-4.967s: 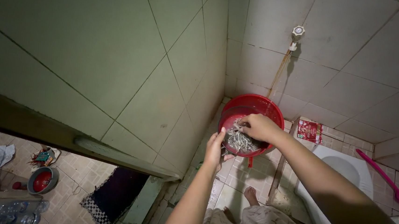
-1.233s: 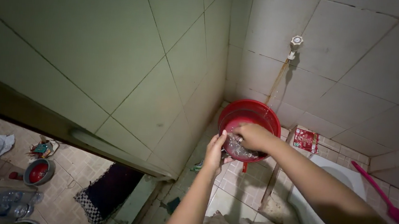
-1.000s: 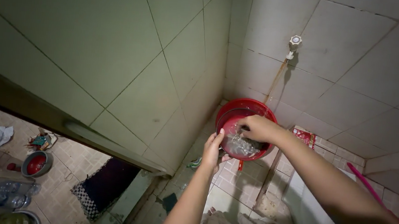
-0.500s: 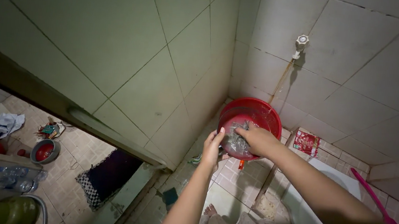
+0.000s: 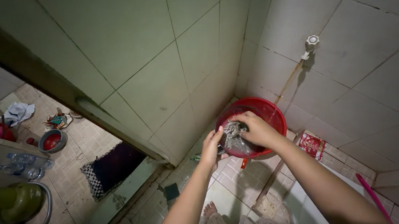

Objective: Washing dried fish in a red basin under a faucet in a washroom.

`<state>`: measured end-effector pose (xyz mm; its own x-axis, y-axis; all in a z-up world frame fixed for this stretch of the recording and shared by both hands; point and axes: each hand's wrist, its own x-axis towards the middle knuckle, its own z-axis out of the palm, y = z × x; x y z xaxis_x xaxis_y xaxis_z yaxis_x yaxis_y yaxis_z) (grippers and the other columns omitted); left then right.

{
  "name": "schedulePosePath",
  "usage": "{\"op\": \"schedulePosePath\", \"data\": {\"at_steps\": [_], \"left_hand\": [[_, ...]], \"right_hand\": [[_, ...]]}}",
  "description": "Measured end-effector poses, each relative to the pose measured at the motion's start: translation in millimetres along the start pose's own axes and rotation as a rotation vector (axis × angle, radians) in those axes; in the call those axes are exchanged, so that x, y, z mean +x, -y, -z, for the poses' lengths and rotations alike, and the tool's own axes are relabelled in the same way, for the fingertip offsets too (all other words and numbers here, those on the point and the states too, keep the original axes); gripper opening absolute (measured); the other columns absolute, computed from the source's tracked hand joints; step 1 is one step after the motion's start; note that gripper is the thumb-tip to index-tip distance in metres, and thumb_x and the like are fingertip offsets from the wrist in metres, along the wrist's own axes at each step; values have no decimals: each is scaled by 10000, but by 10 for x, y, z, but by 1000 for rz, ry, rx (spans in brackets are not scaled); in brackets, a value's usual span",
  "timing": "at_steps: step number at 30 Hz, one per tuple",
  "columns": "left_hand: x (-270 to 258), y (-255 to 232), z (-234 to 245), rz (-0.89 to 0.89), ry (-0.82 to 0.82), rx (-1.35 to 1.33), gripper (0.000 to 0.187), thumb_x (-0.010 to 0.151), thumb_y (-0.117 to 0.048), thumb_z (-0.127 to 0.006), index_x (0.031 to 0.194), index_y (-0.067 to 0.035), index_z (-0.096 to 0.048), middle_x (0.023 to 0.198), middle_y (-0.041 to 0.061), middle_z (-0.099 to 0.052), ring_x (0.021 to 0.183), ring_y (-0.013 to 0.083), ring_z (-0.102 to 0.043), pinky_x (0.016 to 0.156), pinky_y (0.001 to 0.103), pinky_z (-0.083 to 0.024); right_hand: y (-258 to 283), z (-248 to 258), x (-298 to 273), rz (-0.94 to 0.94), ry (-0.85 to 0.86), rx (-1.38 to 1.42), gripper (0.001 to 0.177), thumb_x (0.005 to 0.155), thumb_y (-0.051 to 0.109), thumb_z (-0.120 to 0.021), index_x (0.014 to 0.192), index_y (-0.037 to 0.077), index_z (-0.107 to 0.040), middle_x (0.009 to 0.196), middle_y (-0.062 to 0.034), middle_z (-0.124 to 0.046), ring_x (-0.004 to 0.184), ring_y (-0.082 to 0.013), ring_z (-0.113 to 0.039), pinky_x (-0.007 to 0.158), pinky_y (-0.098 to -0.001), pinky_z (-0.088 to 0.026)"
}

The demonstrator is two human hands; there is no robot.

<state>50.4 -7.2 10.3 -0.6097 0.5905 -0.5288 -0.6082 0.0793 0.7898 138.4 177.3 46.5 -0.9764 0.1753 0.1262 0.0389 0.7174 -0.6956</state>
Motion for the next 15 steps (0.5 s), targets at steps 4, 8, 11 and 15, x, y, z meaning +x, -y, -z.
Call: {"op": "schedulePosePath", "data": {"at_steps": [4,8,11,15], "left_hand": [[26,0,56,-38,21,-6,550,904,-581,-659,1264,-166,-636,1174,57,-676,1014,188,-647,675,372,-546],[-14,-106,41,7,-34,-10,527,875,-567,-658,1259,-207,-636,1163,22,-677,1021,183,-654,681,389,-570],[-5,-117,78,-6,-51,-14,513,878,-549,-658,1264,-212,-629,1169,7,-676,1037,172,-655,693,398,-587],[82,-78,150,-47,-27,-44,492,909,-524,-637,1268,-188,-632,1147,23,-686,986,170,-660,653,360,-561]], "right_hand": [[259,34,18,-36,52,-15,636,745,-20,-723,1349,141,-609,1300,-200,-606,1225,-381,-590,1047,-417,-474],[281,-56,10,81,82,-33,601,781,-72,-619,1350,122,-623,1330,-172,-666,1215,-351,-636,1034,-418,-500],[237,-111,7,8,69,-14,615,789,-100,-538,1339,141,-669,1294,-158,-692,1165,-336,-679,989,-405,-546],[314,-18,-17,-71,-9,-25,489,793,-37,-626,1247,120,-717,1199,-167,-716,1092,-344,-695,959,-414,-551]]}}
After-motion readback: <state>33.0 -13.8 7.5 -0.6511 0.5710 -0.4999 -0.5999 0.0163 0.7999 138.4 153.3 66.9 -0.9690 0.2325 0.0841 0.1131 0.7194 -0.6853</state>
